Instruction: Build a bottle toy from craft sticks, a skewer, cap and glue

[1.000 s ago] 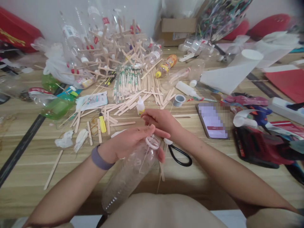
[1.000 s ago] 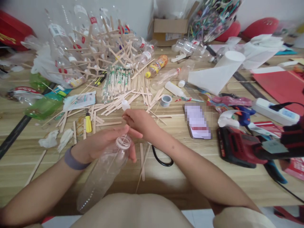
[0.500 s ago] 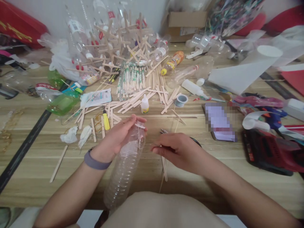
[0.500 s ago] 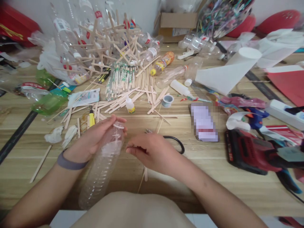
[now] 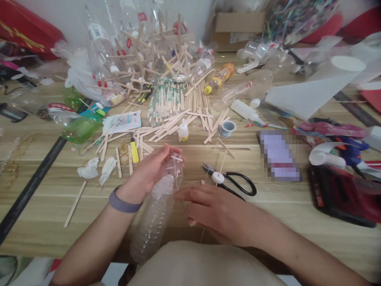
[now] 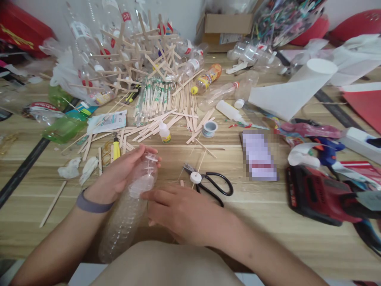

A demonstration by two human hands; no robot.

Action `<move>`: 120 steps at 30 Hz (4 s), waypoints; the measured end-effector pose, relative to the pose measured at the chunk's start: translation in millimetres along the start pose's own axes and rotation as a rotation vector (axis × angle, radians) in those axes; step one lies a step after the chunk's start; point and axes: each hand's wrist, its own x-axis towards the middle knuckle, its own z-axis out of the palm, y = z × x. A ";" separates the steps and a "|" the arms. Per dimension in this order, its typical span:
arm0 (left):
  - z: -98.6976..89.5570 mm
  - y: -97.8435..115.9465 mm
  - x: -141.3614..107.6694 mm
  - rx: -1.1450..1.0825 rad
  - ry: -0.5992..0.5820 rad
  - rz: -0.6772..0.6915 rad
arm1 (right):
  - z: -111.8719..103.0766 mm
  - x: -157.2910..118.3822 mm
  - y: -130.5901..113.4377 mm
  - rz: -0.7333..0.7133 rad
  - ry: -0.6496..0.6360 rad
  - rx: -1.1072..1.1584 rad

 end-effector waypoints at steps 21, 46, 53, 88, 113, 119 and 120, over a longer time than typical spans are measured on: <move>0.7 -11.1 6.2 -0.149 -0.034 0.113 | 24.9 8.6 -1.0 -0.108 0.350 -0.306; 12.0 9.3 -19.0 0.999 -0.211 0.551 | 15.7 -55.3 15.3 0.955 0.420 -0.108; 39.5 0.6 -17.8 1.170 -0.285 0.613 | 23.7 -38.5 34.5 1.026 0.358 -0.257; 73.1 -11.7 33.4 1.358 -0.462 0.436 | 34.2 -54.6 60.6 0.904 0.598 0.099; 86.3 -16.4 30.7 1.271 -0.363 0.258 | 45.0 -49.4 65.7 0.831 0.643 -0.138; 95.9 -36.6 25.4 1.236 -0.059 0.259 | 43.5 -48.8 60.8 0.799 0.645 -0.211; 96.5 -41.8 23.5 1.218 -0.007 0.267 | 43.2 -49.2 59.8 0.792 0.645 -0.220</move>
